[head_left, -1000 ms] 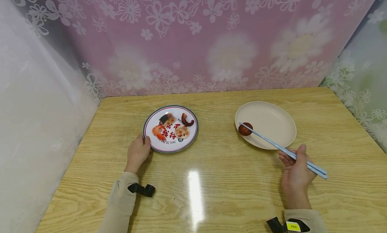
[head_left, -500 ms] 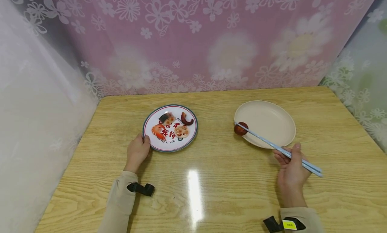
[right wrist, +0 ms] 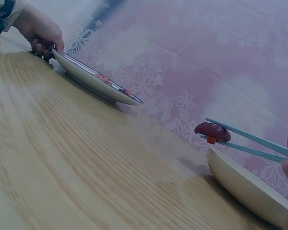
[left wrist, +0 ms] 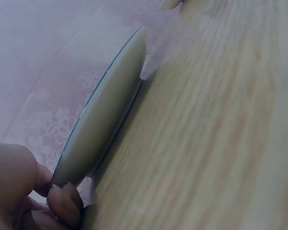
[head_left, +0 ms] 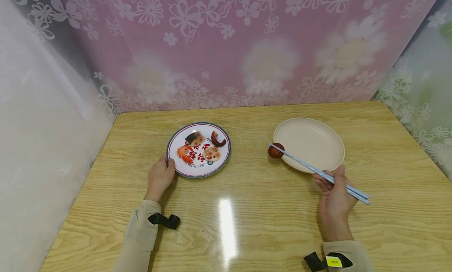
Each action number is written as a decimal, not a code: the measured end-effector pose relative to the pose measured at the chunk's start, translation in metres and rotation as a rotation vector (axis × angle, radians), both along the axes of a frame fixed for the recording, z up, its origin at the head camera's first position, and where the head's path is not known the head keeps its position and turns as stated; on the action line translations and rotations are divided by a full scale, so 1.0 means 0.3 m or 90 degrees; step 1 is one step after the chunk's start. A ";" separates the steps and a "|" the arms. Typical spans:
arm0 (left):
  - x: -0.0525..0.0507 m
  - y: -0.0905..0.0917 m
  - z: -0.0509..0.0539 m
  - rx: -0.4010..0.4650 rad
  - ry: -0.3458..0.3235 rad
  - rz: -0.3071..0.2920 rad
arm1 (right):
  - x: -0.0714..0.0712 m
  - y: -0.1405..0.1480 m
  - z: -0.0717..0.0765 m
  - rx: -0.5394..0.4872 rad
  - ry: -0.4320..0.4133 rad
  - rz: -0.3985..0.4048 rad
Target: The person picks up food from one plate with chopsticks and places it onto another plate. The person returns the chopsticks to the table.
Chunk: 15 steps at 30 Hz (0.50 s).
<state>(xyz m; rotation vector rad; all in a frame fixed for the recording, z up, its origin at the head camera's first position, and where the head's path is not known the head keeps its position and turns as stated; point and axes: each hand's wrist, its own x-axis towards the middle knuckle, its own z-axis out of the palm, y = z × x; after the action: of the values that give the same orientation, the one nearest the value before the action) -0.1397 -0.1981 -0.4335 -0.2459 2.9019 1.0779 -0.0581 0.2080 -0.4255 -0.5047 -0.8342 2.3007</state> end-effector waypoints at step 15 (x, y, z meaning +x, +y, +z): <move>0.000 -0.001 -0.004 0.001 0.007 0.000 | -0.010 -0.038 0.007 0.000 -0.029 0.035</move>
<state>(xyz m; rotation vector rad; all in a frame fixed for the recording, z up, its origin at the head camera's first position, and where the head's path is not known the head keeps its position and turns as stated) -0.1398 -0.1985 -0.4347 -0.2406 2.9106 1.0843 -0.0611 0.1967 -0.4233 -0.5429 -0.8812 2.3467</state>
